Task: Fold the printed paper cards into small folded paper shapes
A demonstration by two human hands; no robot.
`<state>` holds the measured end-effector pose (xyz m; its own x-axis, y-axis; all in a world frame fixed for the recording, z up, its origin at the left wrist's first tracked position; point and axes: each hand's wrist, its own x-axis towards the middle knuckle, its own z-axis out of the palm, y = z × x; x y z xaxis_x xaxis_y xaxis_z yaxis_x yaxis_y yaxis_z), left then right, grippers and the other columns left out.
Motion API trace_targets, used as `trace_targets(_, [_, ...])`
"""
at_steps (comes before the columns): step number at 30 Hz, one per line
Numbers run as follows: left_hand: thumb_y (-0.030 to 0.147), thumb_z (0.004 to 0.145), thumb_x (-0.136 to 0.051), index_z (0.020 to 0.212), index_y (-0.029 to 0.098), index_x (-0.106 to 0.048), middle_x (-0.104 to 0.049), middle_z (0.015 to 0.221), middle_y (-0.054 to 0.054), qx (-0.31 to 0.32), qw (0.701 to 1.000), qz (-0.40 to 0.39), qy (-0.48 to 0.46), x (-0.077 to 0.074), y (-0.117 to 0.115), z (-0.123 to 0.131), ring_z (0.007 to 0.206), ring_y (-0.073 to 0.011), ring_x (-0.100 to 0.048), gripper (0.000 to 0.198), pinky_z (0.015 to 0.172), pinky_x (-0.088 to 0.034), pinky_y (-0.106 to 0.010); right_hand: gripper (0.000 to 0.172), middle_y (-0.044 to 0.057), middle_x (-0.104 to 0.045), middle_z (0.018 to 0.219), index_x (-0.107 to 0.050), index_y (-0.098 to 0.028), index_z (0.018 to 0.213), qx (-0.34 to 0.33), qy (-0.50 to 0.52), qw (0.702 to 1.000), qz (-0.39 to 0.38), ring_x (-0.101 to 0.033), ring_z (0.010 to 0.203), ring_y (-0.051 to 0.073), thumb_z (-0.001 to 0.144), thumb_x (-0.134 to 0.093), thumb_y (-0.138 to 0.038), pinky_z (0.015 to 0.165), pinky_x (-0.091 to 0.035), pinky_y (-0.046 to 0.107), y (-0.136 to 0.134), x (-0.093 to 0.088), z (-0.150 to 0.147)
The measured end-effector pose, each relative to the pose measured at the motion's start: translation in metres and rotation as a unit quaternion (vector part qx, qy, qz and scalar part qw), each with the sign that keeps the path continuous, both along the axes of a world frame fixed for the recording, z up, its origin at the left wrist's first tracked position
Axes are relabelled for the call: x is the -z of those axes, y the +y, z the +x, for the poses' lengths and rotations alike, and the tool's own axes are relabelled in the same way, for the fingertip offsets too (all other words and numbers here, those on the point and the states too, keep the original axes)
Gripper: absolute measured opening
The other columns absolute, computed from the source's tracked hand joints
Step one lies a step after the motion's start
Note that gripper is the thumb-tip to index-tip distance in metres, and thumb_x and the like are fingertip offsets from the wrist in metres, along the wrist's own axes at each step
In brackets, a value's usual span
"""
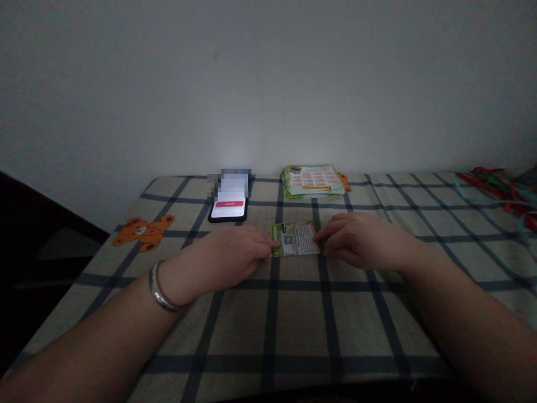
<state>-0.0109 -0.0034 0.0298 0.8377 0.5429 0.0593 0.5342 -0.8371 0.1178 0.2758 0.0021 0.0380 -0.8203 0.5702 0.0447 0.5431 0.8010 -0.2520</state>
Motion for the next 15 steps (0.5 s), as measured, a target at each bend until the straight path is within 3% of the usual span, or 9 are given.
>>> trace_targets(3, [0.015,0.086,-0.054,0.090,0.015,-0.065,-0.066,0.092,-0.006,-0.005,0.999,0.033,-0.007,0.007,0.001,0.005,0.087,-0.0186,-0.062,0.012,0.076,-0.051,-0.032,0.017,0.004,-0.068,0.094,-0.069,-0.020,0.081,0.012,0.013,1.000,0.019,-0.060,0.086,0.017,0.079,-0.054,-0.012,0.078,-0.046,0.031,0.001,0.003,-0.004])
trace_targets(6, [0.022,0.088,-0.056,0.091,0.016,-0.062,-0.062,0.091,-0.006,0.000,0.995,0.096,-0.025,0.017,0.003,0.012,0.085,-0.0196,-0.058,0.009,0.074,-0.050,-0.033,0.012,0.004,-0.064,0.086,-0.065,-0.019,0.089,0.063,-0.002,0.996,0.055,-0.056,0.076,0.017,0.080,-0.058,-0.024,0.067,-0.042,0.031,0.000,0.007,-0.011])
trace_targets(8, [0.022,0.089,-0.055,0.095,0.016,-0.062,-0.062,0.093,-0.007,-0.004,0.991,0.129,-0.027,0.023,0.004,0.015,0.087,-0.0208,-0.058,0.011,0.074,-0.049,-0.034,0.023,0.005,-0.063,0.092,-0.064,-0.020,0.098,0.069,-0.010,0.994,0.082,-0.056,0.082,0.020,0.079,-0.062,-0.032,0.070,-0.042,0.032,0.000,0.011,-0.017])
trace_targets(15, [0.019,0.090,-0.052,0.089,0.017,-0.060,-0.062,0.090,-0.005,-0.007,0.986,0.164,0.009,0.024,-0.006,0.020,0.081,-0.0209,-0.058,0.008,0.067,-0.049,-0.033,0.016,0.006,-0.061,0.094,-0.063,-0.019,0.092,0.058,-0.032,0.993,0.095,-0.054,0.086,0.021,0.078,-0.061,-0.028,0.075,-0.041,0.033,0.002,0.020,-0.027])
